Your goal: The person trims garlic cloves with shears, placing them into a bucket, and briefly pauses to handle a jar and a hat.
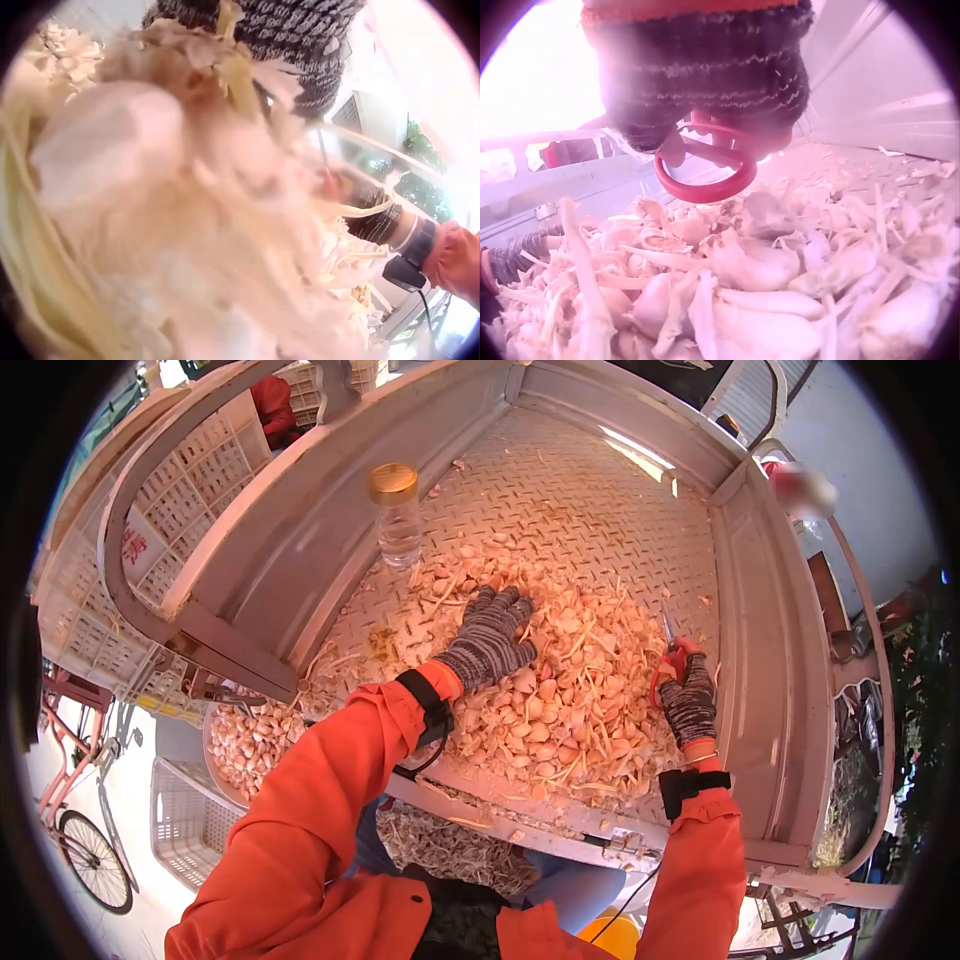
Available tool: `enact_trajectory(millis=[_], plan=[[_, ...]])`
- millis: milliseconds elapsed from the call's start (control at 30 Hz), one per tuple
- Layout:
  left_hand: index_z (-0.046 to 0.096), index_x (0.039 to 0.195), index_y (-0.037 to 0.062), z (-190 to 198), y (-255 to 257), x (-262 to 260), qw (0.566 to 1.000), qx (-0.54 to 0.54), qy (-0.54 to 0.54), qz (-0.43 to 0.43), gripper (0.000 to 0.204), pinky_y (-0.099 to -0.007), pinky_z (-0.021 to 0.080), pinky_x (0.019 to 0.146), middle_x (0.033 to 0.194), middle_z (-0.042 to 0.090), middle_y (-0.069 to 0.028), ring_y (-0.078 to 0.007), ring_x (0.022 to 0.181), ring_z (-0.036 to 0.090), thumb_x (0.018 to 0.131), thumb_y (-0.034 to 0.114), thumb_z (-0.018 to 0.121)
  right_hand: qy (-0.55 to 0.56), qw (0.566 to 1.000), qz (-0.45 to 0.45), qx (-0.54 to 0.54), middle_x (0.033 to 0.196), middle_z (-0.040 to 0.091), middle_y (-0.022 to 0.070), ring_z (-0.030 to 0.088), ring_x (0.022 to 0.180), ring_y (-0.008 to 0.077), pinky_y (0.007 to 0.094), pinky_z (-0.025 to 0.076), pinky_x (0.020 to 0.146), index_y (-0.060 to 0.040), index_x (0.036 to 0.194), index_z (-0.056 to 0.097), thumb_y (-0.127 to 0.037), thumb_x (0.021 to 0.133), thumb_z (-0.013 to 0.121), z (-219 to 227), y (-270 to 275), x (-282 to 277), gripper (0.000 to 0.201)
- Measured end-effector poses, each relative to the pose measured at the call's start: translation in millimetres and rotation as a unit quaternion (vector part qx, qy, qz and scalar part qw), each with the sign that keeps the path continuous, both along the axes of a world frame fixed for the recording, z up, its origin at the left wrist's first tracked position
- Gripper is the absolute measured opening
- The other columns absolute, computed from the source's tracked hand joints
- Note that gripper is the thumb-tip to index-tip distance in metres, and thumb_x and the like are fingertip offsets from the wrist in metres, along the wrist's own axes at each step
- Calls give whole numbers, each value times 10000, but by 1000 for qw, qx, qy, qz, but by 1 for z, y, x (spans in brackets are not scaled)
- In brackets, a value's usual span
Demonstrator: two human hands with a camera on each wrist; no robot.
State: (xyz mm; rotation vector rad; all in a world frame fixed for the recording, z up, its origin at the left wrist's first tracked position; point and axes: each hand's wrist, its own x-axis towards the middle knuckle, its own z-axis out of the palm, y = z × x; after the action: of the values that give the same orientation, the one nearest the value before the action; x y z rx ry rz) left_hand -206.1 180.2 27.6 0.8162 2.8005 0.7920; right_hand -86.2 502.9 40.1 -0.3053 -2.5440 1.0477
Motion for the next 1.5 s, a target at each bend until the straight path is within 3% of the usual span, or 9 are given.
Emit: enact_trajectory(millis=[200,433,567,733,767,867,1067,1400,1500], plan=[[407,1406,217,25,2,-30,971,119,62,-195,647,-512,206,1089,1430,392,-125,-358,1358,295,847,506,557,4,995,46,-91,1111,558,51,541,1028,148,257,428,911,-79,1260,486,42,809,572,17,-19,-14,475],[385,1415,238,-21,14,-183,990,-129,-42,39,602,-530,219,1088,1490,326,-90,-369,1362,272,890,508,506,31,981,49,-183,1079,594,78,554,1007,150,266,451,878,-62,1302,442,-14,839,575,22,-8,-4,484],[377,1419,194,-49,12,-167,994,-44,-41,-95,594,-425,376,1008,1368,467,-92,-273,1260,443,916,492,484,3,974,52,-219,1062,615,91,572,978,159,277,457,867,-55,1309,432,-3,798,574,38,-20,15,532],[368,1412,132,-4,-10,-94,836,266,-463,-128,631,-324,524,632,1105,592,-79,-149,954,592,900,443,566,26,987,81,-138,1124,607,99,569,1047,168,293,446,903,-64,1308,437,7,784,569,34,-28,28,545],[381,1402,117,-79,-8,-133,739,408,-457,-282,656,-307,505,602,1014,595,-21,-110,806,581,891,484,567,38,983,82,-159,1129,603,98,567,1049,168,294,444,909,-62,1299,447,17,791,563,43,-38,33,527],[525,1291,70,31,-32,-63,926,340,-33,-162,442,-200,438,689,878,568,25,-65,773,513,975,374,467,35,981,79,-173,1111,607,90,571,1036,165,286,447,899,-59,1283,470,32,807,551,54,-54,42,492],[635,1077,34,65,-54,-36,871,413,-139,227,239,-221,413,666,910,607,-13,-51,790,518,937,204,541,52,975,100,-189,997,631,43,587,943,137,250,470,811,-61,1225,549,5,808,604,73,-115,62,426],[543,1261,72,-17,-96,82,997,-9,64,-38,565,-358,427,1007,1376,411,-214,-341,1188,510,729,156,711,6,840,149,-521,803,601,70,476,592,84,214,380,522,-4,1330,406,-343,888,613,70,-192,181,595],[555,1247,73,-67,-86,70,993,118,-6,28,547,-356,444,983,1356,430,-225,-333,1165,530,724,127,705,84,833,166,-520,682,482,42,435,582,125,262,349,519,5,1376,321,-556,834,604,81,-215,223,830]])
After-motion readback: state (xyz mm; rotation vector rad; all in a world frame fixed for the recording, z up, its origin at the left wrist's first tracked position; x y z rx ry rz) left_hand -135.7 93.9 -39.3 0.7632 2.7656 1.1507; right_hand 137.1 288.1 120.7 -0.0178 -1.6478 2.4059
